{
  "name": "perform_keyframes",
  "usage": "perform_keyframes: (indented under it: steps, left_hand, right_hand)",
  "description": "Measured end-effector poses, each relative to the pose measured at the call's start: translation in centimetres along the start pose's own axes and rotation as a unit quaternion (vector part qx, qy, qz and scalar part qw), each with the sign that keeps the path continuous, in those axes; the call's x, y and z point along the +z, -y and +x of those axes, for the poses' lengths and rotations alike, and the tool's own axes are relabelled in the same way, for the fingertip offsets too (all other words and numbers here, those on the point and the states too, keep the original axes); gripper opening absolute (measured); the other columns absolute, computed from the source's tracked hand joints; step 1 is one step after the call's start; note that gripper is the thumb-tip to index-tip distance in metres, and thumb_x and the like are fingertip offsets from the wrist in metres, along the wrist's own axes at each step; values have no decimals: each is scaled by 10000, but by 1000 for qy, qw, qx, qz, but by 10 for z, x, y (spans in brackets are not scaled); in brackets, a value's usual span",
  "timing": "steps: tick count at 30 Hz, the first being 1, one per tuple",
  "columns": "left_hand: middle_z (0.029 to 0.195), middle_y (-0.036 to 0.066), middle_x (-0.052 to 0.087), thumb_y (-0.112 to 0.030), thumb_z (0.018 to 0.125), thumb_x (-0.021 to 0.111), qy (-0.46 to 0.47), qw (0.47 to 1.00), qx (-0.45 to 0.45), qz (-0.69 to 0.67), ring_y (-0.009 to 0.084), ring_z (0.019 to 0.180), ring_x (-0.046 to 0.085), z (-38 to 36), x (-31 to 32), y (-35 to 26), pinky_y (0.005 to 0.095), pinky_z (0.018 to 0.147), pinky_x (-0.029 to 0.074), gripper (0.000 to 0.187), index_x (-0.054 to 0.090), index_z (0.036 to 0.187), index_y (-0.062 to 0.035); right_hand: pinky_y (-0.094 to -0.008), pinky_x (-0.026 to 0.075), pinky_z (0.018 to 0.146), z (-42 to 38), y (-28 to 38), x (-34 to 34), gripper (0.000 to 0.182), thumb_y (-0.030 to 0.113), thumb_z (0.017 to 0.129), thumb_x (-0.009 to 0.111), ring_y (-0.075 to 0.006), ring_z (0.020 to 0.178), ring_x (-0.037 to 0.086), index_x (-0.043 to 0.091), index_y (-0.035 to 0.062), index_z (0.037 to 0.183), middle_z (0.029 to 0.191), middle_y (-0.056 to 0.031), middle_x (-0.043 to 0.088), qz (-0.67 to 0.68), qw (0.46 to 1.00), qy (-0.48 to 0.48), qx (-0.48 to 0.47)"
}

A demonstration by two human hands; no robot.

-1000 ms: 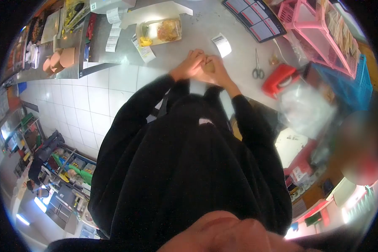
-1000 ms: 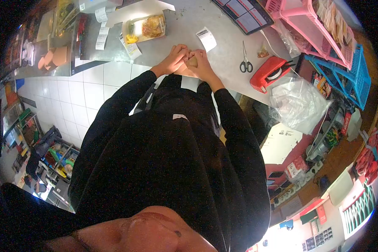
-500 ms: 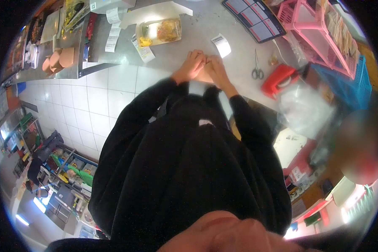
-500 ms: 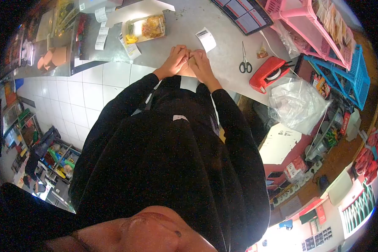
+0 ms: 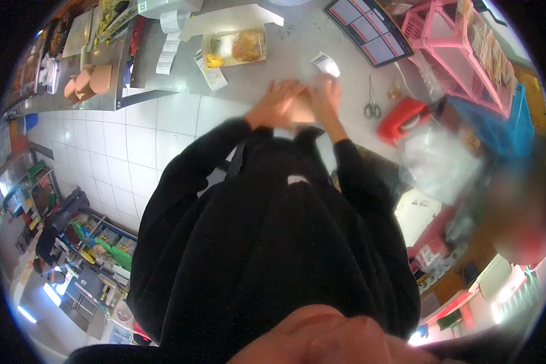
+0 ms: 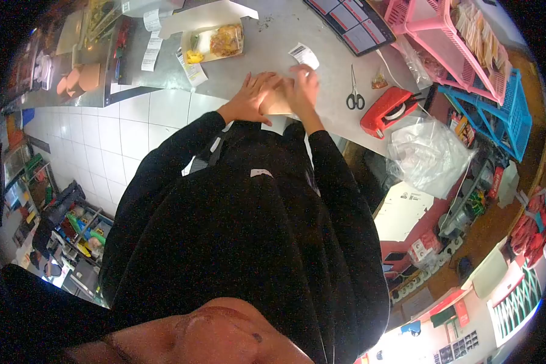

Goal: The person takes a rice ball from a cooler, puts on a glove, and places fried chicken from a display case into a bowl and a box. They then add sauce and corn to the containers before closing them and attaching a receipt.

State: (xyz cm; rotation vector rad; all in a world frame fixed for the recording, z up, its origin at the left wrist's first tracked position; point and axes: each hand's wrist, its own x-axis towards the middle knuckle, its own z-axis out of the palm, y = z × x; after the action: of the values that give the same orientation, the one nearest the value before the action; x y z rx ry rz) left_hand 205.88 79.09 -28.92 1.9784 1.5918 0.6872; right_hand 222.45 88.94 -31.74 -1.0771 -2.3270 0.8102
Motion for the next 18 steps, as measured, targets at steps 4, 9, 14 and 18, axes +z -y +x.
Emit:
perform_keyframes:
  steps: [4, 9, 14, 18]
  left_hand:
    - [1379, 184, 324, -321, 606, 754, -8, 996, -28, 87, 400, 1248, 337, -4, 18, -4, 510, 1023, 286, 996, 245, 1429, -88]
    - [1367, 173, 350, -284, 575, 775, -37, 998, -8, 58, 383, 1248, 352, 9, 27, -10, 505, 1020, 295, 1011, 261, 1424, -87]
    - [1378, 166, 339, -396, 609, 775, -27, 999, -11, 40, 357, 1252, 354, 28, 27, -41, 489, 1009, 303, 1026, 245, 1428, -79]
    - [1373, 171, 358, -480, 697, 707, -209, 977, -18, -32, 357, 1291, 324, 20, 36, -33, 542, 1009, 276, 921, 295, 1410, -67]
  right_hand:
    - [-493, 353, 909, 40, -34, -14, 342, 252, 717, 695, -305, 1154, 418, 545, 153, 1008, 1180, -119, 466, -58, 984, -88, 146]
    - [-458, 397, 888, 76, -66, -32, 367, 253, 667, 728, -289, 1066, 514, 566, 173, 985, 1075, -75, 567, -123, 965, 93, 210]
    - [-337, 494, 694, 84, -78, -59, 388, 191, 644, 769, -224, 767, 640, 589, 138, 984, 906, -71, 661, 45, 989, 98, 105]
    - [-318, 496, 651, 39, -1, -102, 357, 177, 638, 793, -178, 743, 626, 610, 85, 931, 916, -87, 651, 305, 923, 12, 232]
